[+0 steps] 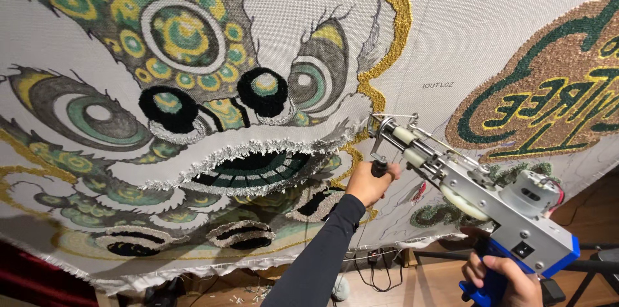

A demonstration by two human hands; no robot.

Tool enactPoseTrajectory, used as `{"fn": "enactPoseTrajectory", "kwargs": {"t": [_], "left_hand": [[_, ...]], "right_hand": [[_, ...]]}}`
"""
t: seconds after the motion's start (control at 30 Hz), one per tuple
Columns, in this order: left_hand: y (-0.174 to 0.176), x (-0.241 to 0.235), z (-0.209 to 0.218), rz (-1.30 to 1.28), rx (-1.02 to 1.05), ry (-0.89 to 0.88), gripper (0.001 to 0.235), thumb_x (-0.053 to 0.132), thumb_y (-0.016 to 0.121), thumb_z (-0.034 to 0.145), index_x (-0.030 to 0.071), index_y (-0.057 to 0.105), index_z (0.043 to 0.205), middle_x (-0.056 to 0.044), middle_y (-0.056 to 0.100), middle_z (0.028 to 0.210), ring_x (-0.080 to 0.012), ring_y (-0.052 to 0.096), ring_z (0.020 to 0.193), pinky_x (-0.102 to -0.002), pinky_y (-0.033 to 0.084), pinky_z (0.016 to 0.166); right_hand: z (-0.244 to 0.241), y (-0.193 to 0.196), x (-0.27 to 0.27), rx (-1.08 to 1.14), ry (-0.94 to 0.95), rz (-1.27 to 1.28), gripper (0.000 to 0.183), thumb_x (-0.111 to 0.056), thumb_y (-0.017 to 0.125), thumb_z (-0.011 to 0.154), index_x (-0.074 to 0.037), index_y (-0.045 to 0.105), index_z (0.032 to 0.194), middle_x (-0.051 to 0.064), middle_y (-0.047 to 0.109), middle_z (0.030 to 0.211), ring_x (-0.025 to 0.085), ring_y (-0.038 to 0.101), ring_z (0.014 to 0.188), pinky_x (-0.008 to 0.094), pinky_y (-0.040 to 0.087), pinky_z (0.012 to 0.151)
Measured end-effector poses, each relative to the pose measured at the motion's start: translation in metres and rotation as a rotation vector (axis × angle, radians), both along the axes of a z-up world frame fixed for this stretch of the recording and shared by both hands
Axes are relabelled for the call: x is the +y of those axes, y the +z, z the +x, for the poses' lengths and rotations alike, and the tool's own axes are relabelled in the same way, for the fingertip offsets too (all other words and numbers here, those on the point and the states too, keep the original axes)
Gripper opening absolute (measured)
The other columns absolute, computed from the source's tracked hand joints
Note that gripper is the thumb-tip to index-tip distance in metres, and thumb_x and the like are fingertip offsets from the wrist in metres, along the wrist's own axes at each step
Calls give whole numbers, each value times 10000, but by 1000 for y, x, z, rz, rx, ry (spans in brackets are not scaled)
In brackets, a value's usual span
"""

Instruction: The person uses a handheld electric tufting gun to apply yarn to a large canvas stretched on a frame. They guide the tool along the contours of a pre-drawn design, filling in sections with gold-colored yarn. The person holds the gun in their right hand and uses their left hand to guide the yarn and stabilize the canvas.

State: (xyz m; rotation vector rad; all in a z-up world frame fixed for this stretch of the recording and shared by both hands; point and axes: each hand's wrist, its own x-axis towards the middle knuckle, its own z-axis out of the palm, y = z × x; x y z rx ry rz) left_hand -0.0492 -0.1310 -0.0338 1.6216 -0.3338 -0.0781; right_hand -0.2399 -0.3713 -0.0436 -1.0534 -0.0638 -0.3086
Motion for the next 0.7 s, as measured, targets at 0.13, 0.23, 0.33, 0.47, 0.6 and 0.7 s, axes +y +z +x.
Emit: {"fn": "enactPoseTrajectory", "kwargs": {"t": [0.13, 0.23, 0.33, 0.47, 0.6, 0.7], "left_hand": [[21, 0, -14, 125, 84, 25, 328, 280, 735, 962, 150, 735, 1263, -151, 681, 683, -83, 513, 472, -259, 455, 484], [21, -1, -15, 17, 71, -28, 296, 226, 655, 929, 140, 754, 1194, 11, 767, 861, -63, 549, 469, -260, 474, 465], [5, -4, -12, -2, 76, -15, 287, 231, 693, 978, -48, 764, 965, 34, 771, 940, -80, 585, 475, -275, 486, 466], [-22, -6, -7, -91, 96, -40, 225, 163, 661, 940, 6, 770, 1057, -11, 757, 857, -57, 560, 496, -269, 494, 474], [-40, -2, -4, -52, 143, -34, 251, 205, 680, 953, -13, 779, 1025, -18, 705, 741, -62, 549, 483, -276, 507, 477], [-45, 3, -2, 13, 178, -13, 232, 236, 706, 952, 34, 777, 1041, -41, 631, 642, -80, 541, 461, -278, 506, 480]], "right_hand": [[2, -14, -15, -149, 264, 195, 663, 35, 525, 878, 206, 415, 1509, 248, 550, 843, 251, 489, 643, 372, 429, 550], [3, -21, -18, 79, -20, 11, 742, 9, 450, 741, 40, 404, 1481, 283, 608, 966, 202, 420, 562, 354, 376, 475], [3, -32, -21, -98, 87, 80, 783, 31, 492, 783, 21, 359, 1555, 290, 618, 1056, 208, 474, 610, 348, 409, 496], [0, -34, -22, -18, 73, 55, 670, 39, 494, 774, 110, 410, 1435, 304, 582, 942, 229, 466, 594, 370, 404, 481], [-5, -21, -3, 66, 2, -15, 648, 12, 496, 729, 147, 464, 1362, 278, 647, 1005, 204, 456, 564, 344, 393, 457], [-2, -14, 5, 141, 26, -24, 580, -15, 516, 742, 198, 528, 1281, 197, 537, 786, 208, 449, 551, 347, 389, 464]]}}
